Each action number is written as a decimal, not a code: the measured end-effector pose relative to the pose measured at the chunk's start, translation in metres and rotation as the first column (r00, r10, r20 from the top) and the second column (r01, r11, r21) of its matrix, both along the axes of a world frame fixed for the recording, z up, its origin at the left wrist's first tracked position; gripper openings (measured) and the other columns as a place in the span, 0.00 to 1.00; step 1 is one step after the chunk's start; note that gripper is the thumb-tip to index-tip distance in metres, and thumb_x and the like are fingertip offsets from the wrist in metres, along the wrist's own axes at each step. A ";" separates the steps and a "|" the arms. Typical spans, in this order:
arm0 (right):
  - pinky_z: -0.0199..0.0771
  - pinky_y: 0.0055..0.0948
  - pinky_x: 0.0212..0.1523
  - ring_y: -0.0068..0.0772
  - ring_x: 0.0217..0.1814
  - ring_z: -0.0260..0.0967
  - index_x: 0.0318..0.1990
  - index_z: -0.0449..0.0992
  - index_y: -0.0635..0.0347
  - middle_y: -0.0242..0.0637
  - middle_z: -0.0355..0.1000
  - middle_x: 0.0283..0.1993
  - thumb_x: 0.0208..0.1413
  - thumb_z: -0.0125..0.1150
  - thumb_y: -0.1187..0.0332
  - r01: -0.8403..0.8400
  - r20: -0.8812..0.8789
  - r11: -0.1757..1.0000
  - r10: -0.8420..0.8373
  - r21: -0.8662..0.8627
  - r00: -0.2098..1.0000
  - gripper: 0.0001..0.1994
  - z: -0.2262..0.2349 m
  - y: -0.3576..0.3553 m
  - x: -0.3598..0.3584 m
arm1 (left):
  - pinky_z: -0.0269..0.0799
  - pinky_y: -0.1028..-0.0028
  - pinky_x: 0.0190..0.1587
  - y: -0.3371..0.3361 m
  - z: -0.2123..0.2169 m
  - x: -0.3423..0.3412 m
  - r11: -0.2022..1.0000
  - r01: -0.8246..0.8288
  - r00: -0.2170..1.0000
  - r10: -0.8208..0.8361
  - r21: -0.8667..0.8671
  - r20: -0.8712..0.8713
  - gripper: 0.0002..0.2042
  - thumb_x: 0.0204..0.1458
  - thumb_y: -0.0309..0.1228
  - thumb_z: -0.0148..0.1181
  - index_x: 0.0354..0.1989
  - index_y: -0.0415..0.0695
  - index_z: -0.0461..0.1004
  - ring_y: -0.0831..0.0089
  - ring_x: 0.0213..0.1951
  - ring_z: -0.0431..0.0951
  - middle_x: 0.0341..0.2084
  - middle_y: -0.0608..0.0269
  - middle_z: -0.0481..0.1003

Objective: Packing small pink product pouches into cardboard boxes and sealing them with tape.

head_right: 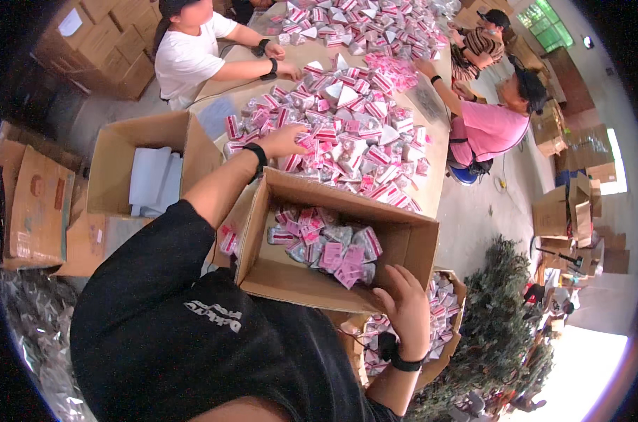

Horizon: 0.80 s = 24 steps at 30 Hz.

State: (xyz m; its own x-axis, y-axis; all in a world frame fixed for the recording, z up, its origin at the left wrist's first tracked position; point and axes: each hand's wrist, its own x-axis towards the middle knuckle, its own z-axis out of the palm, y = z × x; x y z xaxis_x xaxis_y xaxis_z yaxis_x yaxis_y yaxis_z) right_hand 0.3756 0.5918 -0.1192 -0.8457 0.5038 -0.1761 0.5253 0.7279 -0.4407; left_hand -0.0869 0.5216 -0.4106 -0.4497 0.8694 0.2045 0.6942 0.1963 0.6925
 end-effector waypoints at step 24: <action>0.66 0.50 0.60 0.54 0.58 0.66 0.52 0.77 0.62 0.46 0.71 0.57 0.55 0.64 0.72 0.425 -0.468 0.824 -0.228 0.374 0.854 0.16 -0.069 0.025 0.020 | 0.74 0.80 0.41 -0.051 0.276 -0.006 0.953 -0.163 0.986 0.164 0.257 0.018 0.13 0.52 0.24 0.71 0.45 0.39 0.76 0.85 0.38 0.77 0.38 0.70 0.79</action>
